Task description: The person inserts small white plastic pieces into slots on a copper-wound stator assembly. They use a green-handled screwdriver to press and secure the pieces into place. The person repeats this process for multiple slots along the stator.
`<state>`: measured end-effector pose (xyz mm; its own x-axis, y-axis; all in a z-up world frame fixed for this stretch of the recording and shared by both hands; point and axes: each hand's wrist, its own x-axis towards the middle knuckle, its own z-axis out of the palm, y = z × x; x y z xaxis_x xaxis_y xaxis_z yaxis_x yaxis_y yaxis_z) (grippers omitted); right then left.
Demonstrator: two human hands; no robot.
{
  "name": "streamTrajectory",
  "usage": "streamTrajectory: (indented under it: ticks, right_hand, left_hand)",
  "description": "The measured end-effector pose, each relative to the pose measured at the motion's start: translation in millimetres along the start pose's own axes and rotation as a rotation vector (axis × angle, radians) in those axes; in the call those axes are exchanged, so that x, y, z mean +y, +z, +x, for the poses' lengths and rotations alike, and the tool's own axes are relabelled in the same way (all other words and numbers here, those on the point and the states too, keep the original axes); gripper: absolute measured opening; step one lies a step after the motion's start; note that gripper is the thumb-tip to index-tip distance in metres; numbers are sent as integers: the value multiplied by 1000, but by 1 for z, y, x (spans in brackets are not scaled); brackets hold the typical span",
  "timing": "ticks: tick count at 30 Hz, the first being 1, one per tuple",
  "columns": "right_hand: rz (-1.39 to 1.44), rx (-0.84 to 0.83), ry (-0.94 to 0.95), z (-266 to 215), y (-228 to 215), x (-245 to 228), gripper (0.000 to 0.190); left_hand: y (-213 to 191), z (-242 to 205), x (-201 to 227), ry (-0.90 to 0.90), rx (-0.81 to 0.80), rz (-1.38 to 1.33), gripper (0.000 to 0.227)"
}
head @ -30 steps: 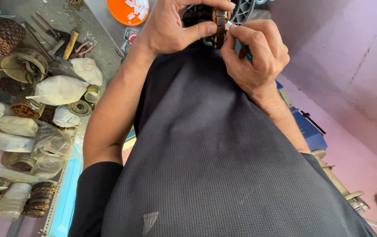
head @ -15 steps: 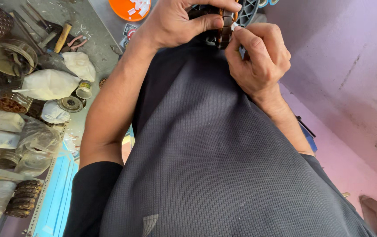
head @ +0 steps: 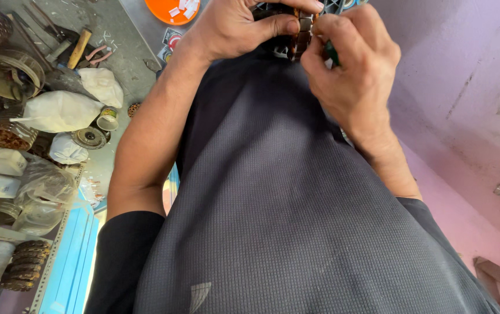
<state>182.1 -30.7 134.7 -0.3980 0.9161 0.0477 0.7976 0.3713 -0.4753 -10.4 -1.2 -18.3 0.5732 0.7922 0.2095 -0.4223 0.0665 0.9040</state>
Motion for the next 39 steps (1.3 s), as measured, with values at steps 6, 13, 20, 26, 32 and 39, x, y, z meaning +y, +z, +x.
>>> streamTrajectory:
  ticks: [6,13,20,26,32,39]
  right_hand:
    - [575,-262,161,15,-7,50,12]
    - [747,-301,158,14,-2,76,9]
    - [750,-379,487,33,9,78,12]
    - [892,-369,315,26,17,83,14]
    - [778,-409,492,38,10,62,19]
    - [1043,-220,537,10,19,64,22]
  left_hand:
    - [0,-2,-6,-45,22,-3,23]
    - [-5,-7,2,-28,18,63,33]
    - [-13,-7,-20,-188,-6,192,31]
    - [-12,-10,-22,-235,0,74,31]
    - [-14,-8,-20,-198,-13,77,27]
    - [-9,-8,-13,-21,89,147,26]
